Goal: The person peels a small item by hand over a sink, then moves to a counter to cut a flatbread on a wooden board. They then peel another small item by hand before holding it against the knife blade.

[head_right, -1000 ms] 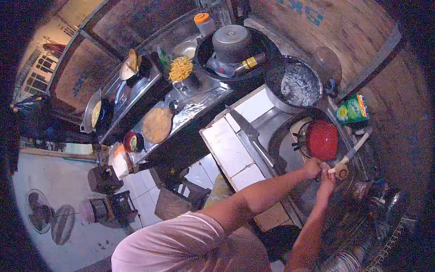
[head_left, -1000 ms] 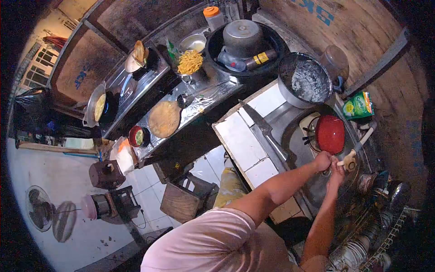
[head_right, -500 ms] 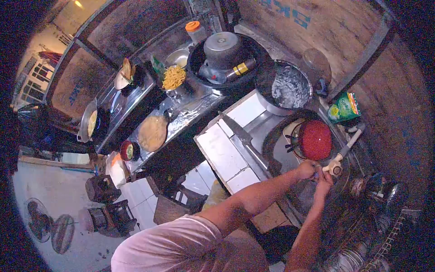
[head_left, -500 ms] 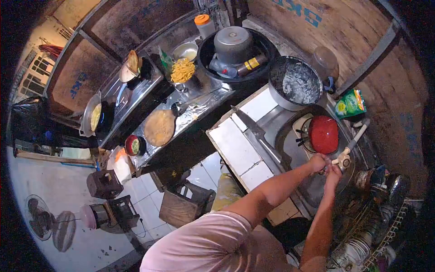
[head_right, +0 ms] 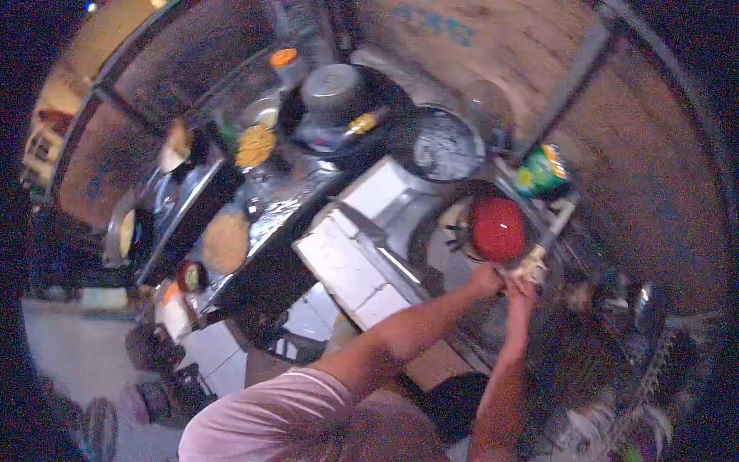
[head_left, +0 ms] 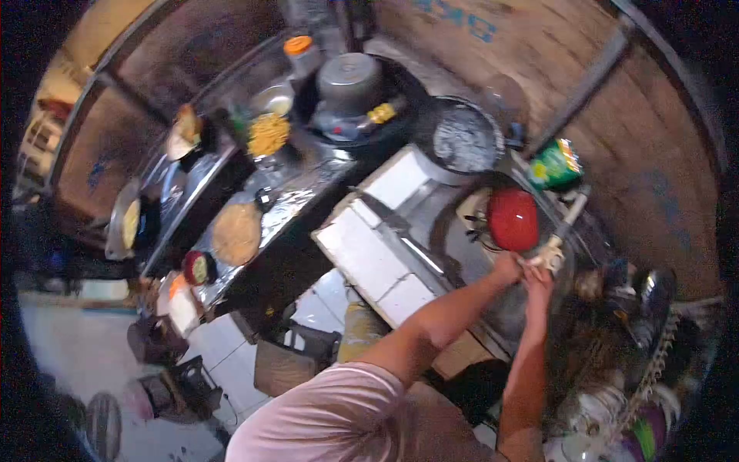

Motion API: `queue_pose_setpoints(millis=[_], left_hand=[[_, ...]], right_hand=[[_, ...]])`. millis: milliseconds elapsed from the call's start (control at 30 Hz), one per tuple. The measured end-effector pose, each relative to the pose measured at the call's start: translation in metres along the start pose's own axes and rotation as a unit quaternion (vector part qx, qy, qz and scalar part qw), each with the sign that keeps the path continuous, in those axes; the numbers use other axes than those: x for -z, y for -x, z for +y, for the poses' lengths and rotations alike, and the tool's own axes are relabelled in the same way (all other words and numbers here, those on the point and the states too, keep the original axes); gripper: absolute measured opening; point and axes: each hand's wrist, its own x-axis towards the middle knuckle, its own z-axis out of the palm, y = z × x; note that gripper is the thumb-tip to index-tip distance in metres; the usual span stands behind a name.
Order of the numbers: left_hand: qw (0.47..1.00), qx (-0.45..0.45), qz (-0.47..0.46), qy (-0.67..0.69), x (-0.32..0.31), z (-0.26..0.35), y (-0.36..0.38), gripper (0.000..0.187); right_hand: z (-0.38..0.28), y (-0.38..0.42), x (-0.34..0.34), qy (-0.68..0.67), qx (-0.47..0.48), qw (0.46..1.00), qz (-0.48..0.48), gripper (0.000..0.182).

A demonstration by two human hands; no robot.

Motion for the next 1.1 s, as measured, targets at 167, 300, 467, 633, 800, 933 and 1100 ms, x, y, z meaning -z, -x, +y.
queue_pose_setpoints(millis=[167,300,467,633,800,933,1100], left_hand=[[0.973,-0.016,-0.115,0.197,-0.055,-0.065,-0.043,0.018],[0.969,-0.052,-0.108,0.218,-0.020,-0.013,-0.009,0.011],[0.924,-0.063,-0.169,0.338,-0.023,-0.026,-0.013,0.008],[0.976,-0.051,-0.114,0.177,-0.008,0.000,0.000,0.012],[0.996,-0.043,-0.042,0.070,-0.015,0.007,0.002,0.021],[0.987,-0.119,-0.005,0.107,-0.024,-0.020,-0.005,0.012],[0.984,-0.145,0.041,0.095,-0.008,-0.023,0.015,0.022]], right_hand=[[0.011,-0.003,0.017,0.116,0.087,0.981,0.128,0.043],[-0.056,0.022,0.017,0.132,0.140,0.963,0.187,0.058],[-0.147,0.049,0.002,0.290,0.311,0.901,0.080,0.062],[-0.147,0.041,0.007,0.418,0.250,0.873,0.039,0.053],[-0.144,0.035,0.008,0.422,0.234,0.875,0.047,0.047],[-0.147,0.036,0.005,0.429,0.228,0.872,0.059,0.044],[-0.165,0.038,-0.007,0.385,0.021,0.911,0.143,0.039]])
